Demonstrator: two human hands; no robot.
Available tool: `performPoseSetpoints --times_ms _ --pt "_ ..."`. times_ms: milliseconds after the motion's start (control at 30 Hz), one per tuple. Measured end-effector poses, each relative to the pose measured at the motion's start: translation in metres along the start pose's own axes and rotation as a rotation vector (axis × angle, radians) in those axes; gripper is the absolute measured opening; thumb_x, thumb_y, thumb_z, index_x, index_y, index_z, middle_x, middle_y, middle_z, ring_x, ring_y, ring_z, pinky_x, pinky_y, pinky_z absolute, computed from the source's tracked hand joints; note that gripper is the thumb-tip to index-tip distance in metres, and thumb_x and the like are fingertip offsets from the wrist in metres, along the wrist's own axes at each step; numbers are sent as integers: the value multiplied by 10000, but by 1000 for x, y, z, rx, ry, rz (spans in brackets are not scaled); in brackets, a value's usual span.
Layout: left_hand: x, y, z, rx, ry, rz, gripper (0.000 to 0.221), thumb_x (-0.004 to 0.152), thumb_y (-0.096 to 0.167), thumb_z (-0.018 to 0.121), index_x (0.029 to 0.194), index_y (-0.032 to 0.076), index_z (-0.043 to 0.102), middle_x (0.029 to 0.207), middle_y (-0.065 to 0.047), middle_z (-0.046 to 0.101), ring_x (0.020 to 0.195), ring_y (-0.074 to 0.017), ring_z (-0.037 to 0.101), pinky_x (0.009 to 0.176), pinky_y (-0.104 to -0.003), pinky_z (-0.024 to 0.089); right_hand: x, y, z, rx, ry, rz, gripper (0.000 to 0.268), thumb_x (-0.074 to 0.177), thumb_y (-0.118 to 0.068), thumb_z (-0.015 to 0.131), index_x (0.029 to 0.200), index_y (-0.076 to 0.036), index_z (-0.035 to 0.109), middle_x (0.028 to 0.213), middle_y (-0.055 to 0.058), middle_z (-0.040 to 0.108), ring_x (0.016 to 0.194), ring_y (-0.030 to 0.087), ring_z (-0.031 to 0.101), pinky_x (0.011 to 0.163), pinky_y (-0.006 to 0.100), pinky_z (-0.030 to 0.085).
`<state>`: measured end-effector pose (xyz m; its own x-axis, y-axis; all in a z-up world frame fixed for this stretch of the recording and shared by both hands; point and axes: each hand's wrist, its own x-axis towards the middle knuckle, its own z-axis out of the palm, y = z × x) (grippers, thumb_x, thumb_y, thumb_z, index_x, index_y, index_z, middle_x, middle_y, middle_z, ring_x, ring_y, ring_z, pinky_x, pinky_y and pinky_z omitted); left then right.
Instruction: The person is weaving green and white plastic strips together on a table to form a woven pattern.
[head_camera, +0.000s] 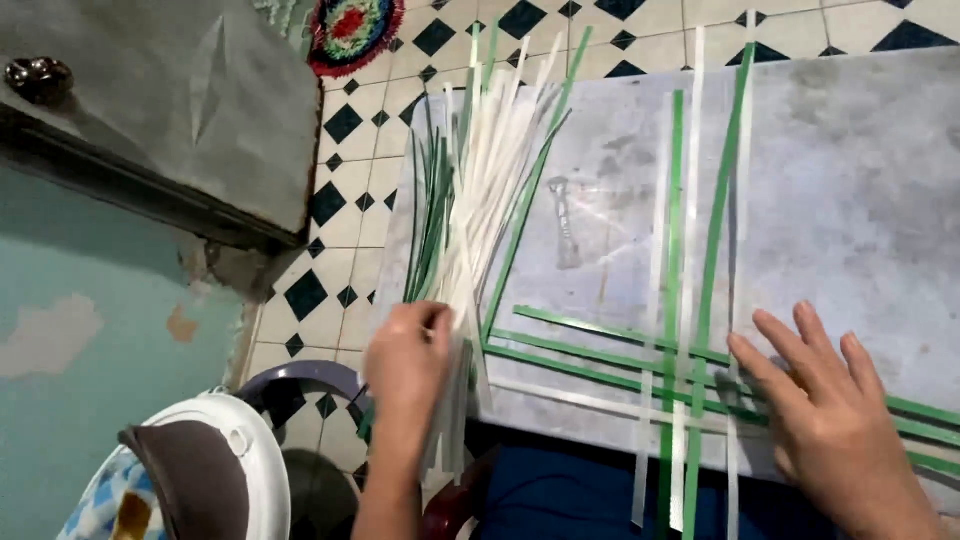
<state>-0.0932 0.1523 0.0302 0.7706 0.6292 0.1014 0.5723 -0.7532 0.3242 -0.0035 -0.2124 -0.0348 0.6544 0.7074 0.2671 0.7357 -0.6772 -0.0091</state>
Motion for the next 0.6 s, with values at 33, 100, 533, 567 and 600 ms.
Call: performPoseSetpoints --times_ms 33,100,533,567,600 --pt "1 4 15 111 -122 -42 251 931 392 614 932 169 730 966 -34 710 717 -190 680 522 -324 555 0 -4 -10 88 -6 43 961 607 68 637 1483 -229 377 1578 65 358 1533 355 265 1111 589 327" --pt "2 5 38 135 -111 -54 282 859 437 692 891 157 716 927 -51 695 760 -257 664 556 -410 524 -1 -11 -22 107 8 65 817 680 -23 614 1447 -228 418 1561 74 381 1516 362 295 1121 595 332" --pt "4 0 18 -213 -139 -297 231 754 369 624 797 189 763 789 14 761 837 -181 711 830 -324 485 -8 -26 -67 255 104 127 581 784 -209 629 1356 -235 533 1466 87 500 1420 369 438 1112 595 382" --pt "1 5 12 -225 -163 -283 231 754 369 624 797 189 763 789 14 761 837 -181 711 830 -324 485 -11 -23 -72 235 91 147 581 784 -209 629 1356 -235 533 1466 87 500 1420 369 438 1112 595 382" --pt "-1 10 6 -364 -147 -308 200 765 289 606 741 137 733 652 0 658 701 -146 611 719 -296 461 -13 -20 -75 273 111 156 593 779 -182 649 1359 -216 532 1463 102 492 1424 386 424 1123 616 376"
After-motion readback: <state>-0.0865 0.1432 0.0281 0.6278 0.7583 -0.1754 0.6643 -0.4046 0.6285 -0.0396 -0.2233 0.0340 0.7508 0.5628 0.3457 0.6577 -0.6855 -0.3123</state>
